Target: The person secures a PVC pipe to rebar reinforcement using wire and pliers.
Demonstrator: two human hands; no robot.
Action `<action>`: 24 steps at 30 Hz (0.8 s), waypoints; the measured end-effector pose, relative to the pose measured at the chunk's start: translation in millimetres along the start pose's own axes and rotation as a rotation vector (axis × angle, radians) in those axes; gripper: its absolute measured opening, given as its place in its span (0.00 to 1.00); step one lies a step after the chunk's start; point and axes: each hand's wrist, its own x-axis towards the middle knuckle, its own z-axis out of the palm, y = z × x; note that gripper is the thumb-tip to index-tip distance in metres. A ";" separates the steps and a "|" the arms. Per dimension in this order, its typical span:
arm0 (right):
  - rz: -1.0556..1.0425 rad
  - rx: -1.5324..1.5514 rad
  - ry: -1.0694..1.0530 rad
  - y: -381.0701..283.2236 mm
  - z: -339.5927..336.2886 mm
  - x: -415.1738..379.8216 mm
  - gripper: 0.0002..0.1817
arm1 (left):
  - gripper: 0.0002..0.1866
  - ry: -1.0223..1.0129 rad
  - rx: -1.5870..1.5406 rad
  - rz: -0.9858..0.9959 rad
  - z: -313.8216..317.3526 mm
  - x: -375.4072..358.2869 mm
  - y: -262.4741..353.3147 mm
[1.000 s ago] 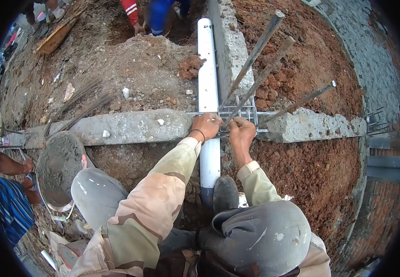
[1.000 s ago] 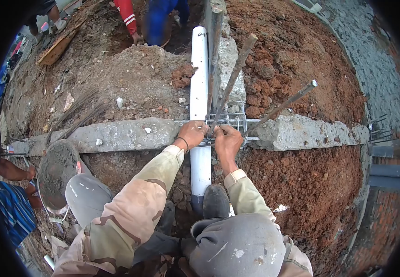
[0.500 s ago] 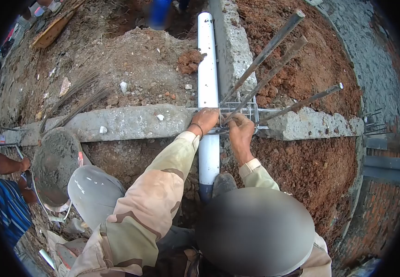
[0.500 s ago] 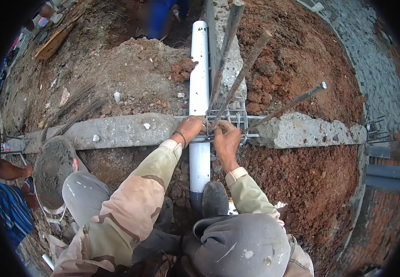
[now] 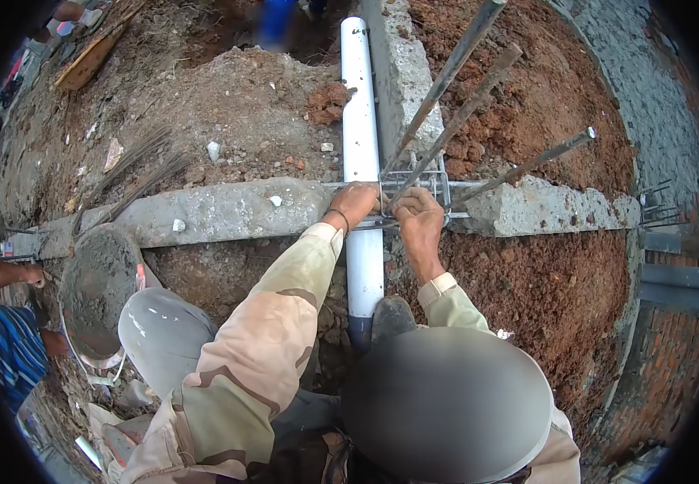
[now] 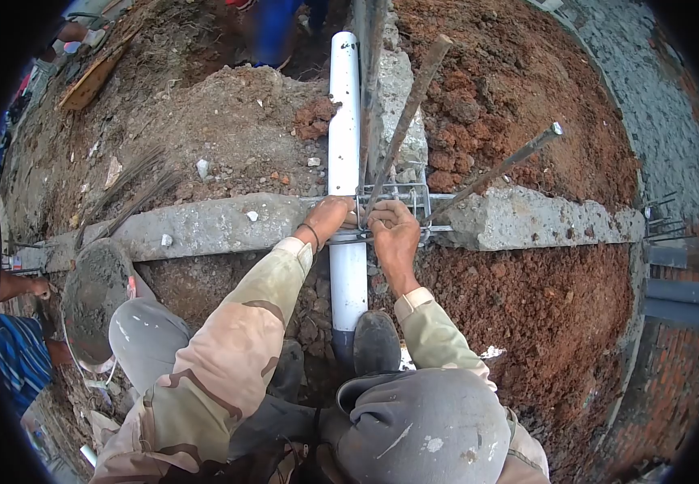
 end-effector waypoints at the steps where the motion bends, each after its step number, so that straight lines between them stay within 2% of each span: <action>1: -0.005 -0.033 -0.020 1.2 -0.6 0.0 0.13 | 0.21 0.004 -0.116 -0.083 -0.4 -1.8 2.2; 5: 0.013 -0.140 -0.107 3.4 -3.4 2.1 0.09 | 0.28 0.011 -0.230 -0.129 -1.4 -7.6 11.7; 7: -0.011 -0.157 -0.119 13.8 -3.4 5.7 0.10 | 0.32 0.058 -0.081 -0.195 -3.2 -13.9 27.0; 9: -0.036 -0.172 -0.129 13.9 -3.7 5.7 0.11 | 0.32 0.057 -0.011 -0.175 -3.5 -22.9 38.0; 11: -0.263 -0.308 -0.196 3.0 -4.8 2.1 0.13 | 0.32 0.054 0.059 -0.156 -1.6 -22.2 33.5; 13: -0.249 -0.332 -0.181 6.3 -4.0 3.6 0.12 | 0.25 0.023 0.024 -0.016 0.1 -10.4 10.7; 15: -0.233 -0.354 -0.164 11.2 -4.2 3.5 0.11 | 0.22 0.020 -0.008 -0.046 -1.9 -13.0 9.8; 17: -0.335 -0.365 -0.168 16.8 -7.1 1.9 0.10 | 0.19 0.012 -0.037 -0.075 -4.5 -20.0 17.5; 18: -0.328 -0.364 -0.160 10.5 -9.1 -6.1 0.10 | 0.18 0.062 0.106 -0.064 -4.9 -25.0 22.4; 19: -0.312 -0.416 -0.070 -4.5 -10.5 -17.7 0.10 | 0.17 0.112 0.251 -0.047 -5.8 -28.4 30.4; 20: -0.292 -0.466 0.020 -13.6 -11.5 -30.3 0.10 | 0.17 0.100 0.259 -0.048 -6.4 -32.1 38.1; 22: -0.208 -0.491 0.102 -3.1 -14.2 -49.4 0.08 | 0.13 0.125 0.133 -0.139 -5.2 -39.1 49.7; 24: 0.278 0.074 0.036 25.1 -13.7 -56.1 0.07 | 0.11 0.158 0.155 -0.116 -1.5 -16.8 16.1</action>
